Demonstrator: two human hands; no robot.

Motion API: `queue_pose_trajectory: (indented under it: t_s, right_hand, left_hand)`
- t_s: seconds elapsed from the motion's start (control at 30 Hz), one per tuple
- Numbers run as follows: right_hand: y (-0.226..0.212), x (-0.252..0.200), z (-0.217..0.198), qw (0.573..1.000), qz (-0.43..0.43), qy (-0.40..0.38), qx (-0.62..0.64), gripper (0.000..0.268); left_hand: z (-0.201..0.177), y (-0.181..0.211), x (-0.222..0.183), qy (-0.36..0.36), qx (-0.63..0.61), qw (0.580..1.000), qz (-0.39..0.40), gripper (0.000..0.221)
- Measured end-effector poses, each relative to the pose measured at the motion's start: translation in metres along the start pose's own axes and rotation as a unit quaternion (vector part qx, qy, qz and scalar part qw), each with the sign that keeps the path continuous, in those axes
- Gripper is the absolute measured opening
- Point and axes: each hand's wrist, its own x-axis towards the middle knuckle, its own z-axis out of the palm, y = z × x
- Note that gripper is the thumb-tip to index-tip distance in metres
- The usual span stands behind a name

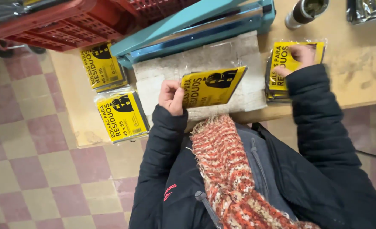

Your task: Seal plastic packages containing trash bag rolls using an industrial heat sealer and stack them in crates.

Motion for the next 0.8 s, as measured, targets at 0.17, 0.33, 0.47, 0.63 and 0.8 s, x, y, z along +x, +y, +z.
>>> queue_pose_trajectory:
  t_s: [0.17, 0.33, 0.47, 0.63, 0.8]
  right_hand:
    - [-0.074, 0.009, 0.077, 0.836, -0.013, -0.292, 0.464, 0.039]
    - [-0.125, 0.044, 0.104, 0.902, 0.051, -0.268, 0.334, 0.024]
    - [-0.123, 0.074, 0.139, 0.957, -0.024, -0.203, 0.207, 0.025]
    - [-0.113, 0.097, 0.177, 0.974, -0.094, -0.115, 0.17, 0.02]
    - [-0.116, 0.105, 0.195, 0.98, -0.099, -0.06, 0.159, 0.022]
  left_hand:
    - [-0.003, -0.049, 0.009, 0.076, -0.08, 0.991, -0.072, 0.011]
    - [-0.038, -0.102, 0.039, 0.112, 0.016, 0.99, -0.079, 0.008]
    - [-0.045, -0.074, 0.07, 0.132, 0.247, 0.954, -0.108, 0.01]
    - [-0.051, -0.075, 0.094, 0.144, 0.362, 0.919, -0.052, 0.01]
    - [-0.047, -0.067, 0.104, 0.147, 0.456, 0.878, -0.015, 0.012]
